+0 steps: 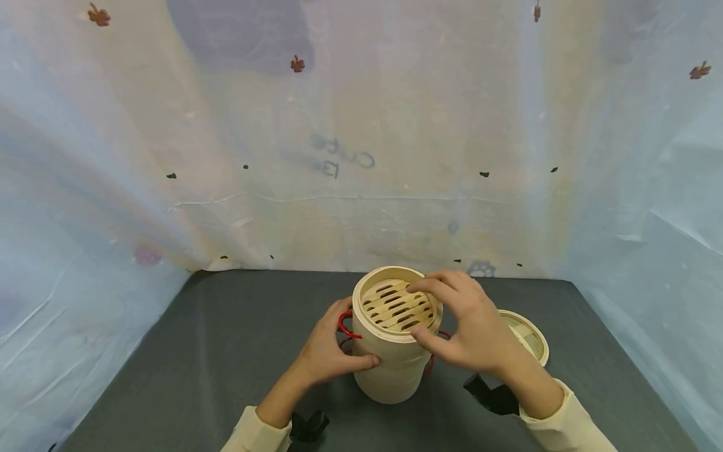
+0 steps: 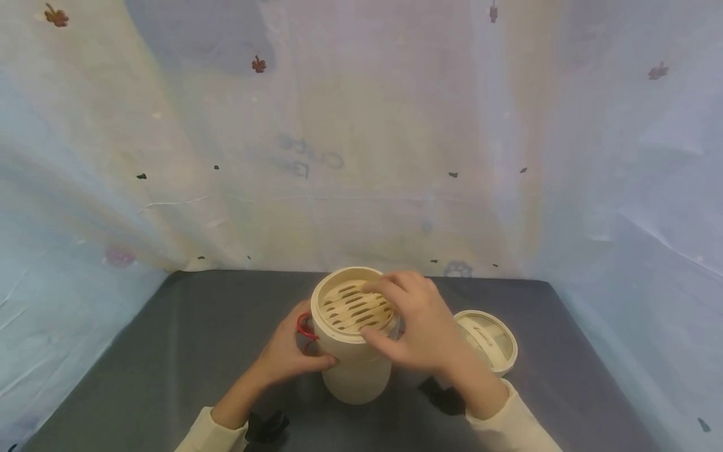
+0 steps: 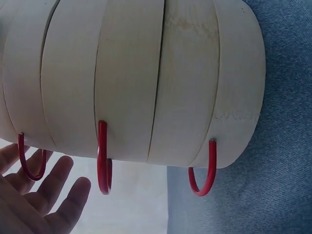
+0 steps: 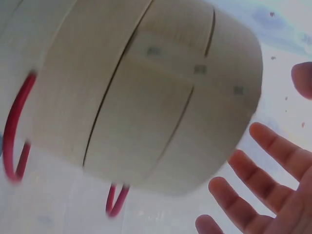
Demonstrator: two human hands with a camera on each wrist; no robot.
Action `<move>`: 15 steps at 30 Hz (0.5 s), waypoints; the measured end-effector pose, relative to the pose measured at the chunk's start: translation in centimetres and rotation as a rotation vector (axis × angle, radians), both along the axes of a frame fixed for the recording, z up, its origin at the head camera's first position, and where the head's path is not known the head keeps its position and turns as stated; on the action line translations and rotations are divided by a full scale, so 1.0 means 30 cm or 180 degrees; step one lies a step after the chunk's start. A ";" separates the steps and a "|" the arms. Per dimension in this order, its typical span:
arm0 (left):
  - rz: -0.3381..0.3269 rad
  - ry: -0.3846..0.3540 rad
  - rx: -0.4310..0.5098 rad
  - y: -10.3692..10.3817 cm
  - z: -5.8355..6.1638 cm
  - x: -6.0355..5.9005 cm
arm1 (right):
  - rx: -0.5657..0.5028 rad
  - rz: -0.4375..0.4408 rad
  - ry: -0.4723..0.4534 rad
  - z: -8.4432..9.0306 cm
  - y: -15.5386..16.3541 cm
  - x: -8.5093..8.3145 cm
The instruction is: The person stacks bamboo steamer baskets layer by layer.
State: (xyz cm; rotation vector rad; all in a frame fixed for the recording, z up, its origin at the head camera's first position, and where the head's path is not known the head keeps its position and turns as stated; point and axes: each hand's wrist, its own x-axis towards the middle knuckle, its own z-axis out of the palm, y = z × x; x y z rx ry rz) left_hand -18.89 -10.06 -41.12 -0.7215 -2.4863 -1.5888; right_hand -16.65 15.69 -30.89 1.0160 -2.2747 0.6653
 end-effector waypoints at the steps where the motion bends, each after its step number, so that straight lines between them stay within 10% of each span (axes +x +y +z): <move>1: -0.0004 0.0038 0.0003 0.000 0.001 0.000 | -0.0017 -0.0038 -0.0011 0.002 0.009 -0.003; 15: -0.0145 0.0393 0.0026 0.001 0.012 -0.012 | -0.0017 -0.0443 -0.0053 -0.027 0.122 -0.020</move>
